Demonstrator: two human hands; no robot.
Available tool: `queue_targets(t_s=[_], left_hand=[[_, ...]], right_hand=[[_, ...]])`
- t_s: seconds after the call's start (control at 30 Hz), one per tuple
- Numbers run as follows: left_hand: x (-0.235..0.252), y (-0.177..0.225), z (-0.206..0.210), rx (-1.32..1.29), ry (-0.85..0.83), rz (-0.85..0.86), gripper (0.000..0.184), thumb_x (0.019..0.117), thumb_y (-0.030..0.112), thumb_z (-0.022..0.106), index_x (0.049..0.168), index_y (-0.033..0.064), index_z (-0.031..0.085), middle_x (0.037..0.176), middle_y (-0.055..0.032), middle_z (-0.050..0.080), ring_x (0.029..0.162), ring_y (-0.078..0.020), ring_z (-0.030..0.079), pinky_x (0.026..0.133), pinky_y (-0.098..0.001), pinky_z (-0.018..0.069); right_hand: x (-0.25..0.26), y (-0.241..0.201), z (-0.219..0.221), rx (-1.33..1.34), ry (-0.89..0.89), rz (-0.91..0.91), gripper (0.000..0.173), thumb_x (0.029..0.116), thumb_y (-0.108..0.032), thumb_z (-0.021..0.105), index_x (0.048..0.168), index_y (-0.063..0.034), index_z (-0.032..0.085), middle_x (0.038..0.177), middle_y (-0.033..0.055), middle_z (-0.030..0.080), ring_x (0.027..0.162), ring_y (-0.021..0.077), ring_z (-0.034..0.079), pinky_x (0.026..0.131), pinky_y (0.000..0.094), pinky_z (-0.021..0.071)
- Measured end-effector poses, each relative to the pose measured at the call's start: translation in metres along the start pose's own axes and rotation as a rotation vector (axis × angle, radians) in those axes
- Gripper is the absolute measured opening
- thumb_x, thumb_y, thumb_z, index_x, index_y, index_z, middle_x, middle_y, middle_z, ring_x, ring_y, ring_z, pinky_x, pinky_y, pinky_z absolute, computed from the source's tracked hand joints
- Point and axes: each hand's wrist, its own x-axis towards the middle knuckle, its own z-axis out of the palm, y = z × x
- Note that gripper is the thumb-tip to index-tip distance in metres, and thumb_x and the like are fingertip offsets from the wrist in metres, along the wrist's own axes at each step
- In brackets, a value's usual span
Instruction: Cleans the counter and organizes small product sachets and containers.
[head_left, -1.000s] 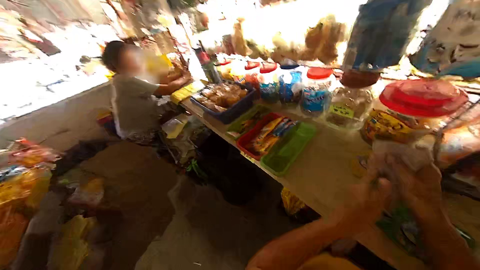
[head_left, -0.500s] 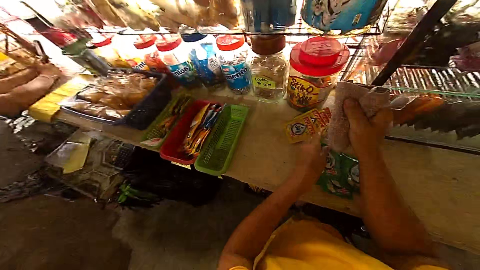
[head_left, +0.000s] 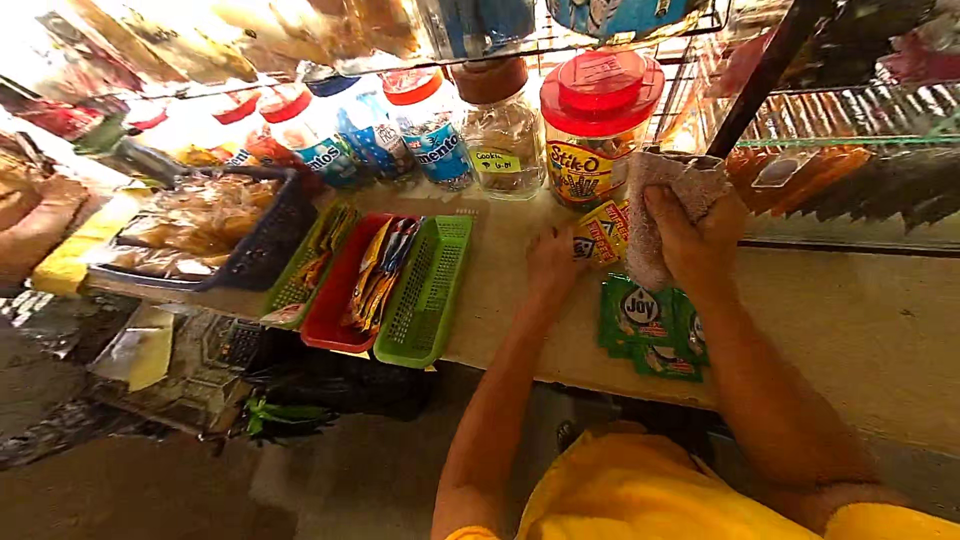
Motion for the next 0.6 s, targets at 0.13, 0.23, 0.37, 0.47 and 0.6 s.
queue_targets(t_s=[0.13, 0.23, 0.37, 0.47, 0.6], left_hand=[[0.002, 0.004, -0.007, -0.015, -0.016, -0.007, 0.075, 0.0830, 0.020, 0.085, 0.147, 0.0014, 0.052, 0.134, -0.0345, 0.055, 0.123, -0.0534, 0.053, 0.103, -0.0682, 0.0402], [0.004, 0.007, -0.012, -0.027, -0.046, -0.088, 0.072, 0.0821, 0.022, 0.086, 0.143, -0.0012, 0.055, 0.136, -0.0352, 0.052, 0.125, -0.0531, 0.051, 0.104, -0.0671, 0.0416], [0.003, 0.010, -0.030, -0.176, -0.039, -0.189, 0.043, 0.0854, 0.016, 0.082, 0.118, -0.0069, 0.065, 0.114, -0.0275, 0.065, 0.104, -0.0409, 0.065, 0.091, -0.0579, 0.0521], [-0.011, 0.006, -0.043, -0.428, -0.010, -0.162, 0.028, 0.0891, 0.013, 0.077, 0.107, -0.0047, 0.065, 0.095, -0.0176, 0.067, 0.084, -0.0250, 0.066, 0.078, -0.0453, 0.0551], [-0.033, 0.010, -0.035, -0.831, 0.027, -0.068, 0.020, 0.0963, 0.006, 0.060, 0.116, 0.0031, 0.060, 0.094, -0.0035, 0.066, 0.077, -0.0064, 0.062, 0.069, -0.0254, 0.0541]], right_hand=[[-0.003, 0.008, 0.004, 0.016, -0.031, -0.005, 0.038, 0.1014, -0.019, 0.064, 0.131, 0.0022, 0.055, 0.112, 0.0068, 0.067, 0.099, 0.0023, 0.067, 0.090, 0.0230, 0.0572], [-0.003, 0.012, 0.004, 0.002, -0.049, -0.023, 0.037, 0.1023, -0.021, 0.063, 0.131, 0.0007, 0.056, 0.114, 0.0072, 0.067, 0.100, 0.0029, 0.067, 0.090, 0.0235, 0.0573], [-0.002, 0.014, 0.006, -0.029, -0.040, -0.040, 0.039, 0.1020, -0.021, 0.062, 0.129, 0.0061, 0.057, 0.115, 0.0117, 0.067, 0.102, 0.0022, 0.065, 0.092, 0.0210, 0.0546], [-0.003, 0.010, 0.008, -0.026, -0.061, 0.000, 0.039, 0.1018, -0.023, 0.062, 0.130, 0.0031, 0.057, 0.117, 0.0106, 0.065, 0.103, 0.0024, 0.065, 0.092, 0.0209, 0.0548], [-0.009, 0.003, 0.015, 0.014, -0.104, 0.084, 0.040, 0.1029, -0.027, 0.061, 0.134, -0.0024, 0.055, 0.115, 0.0065, 0.067, 0.100, 0.0024, 0.066, 0.089, 0.0233, 0.0570]])
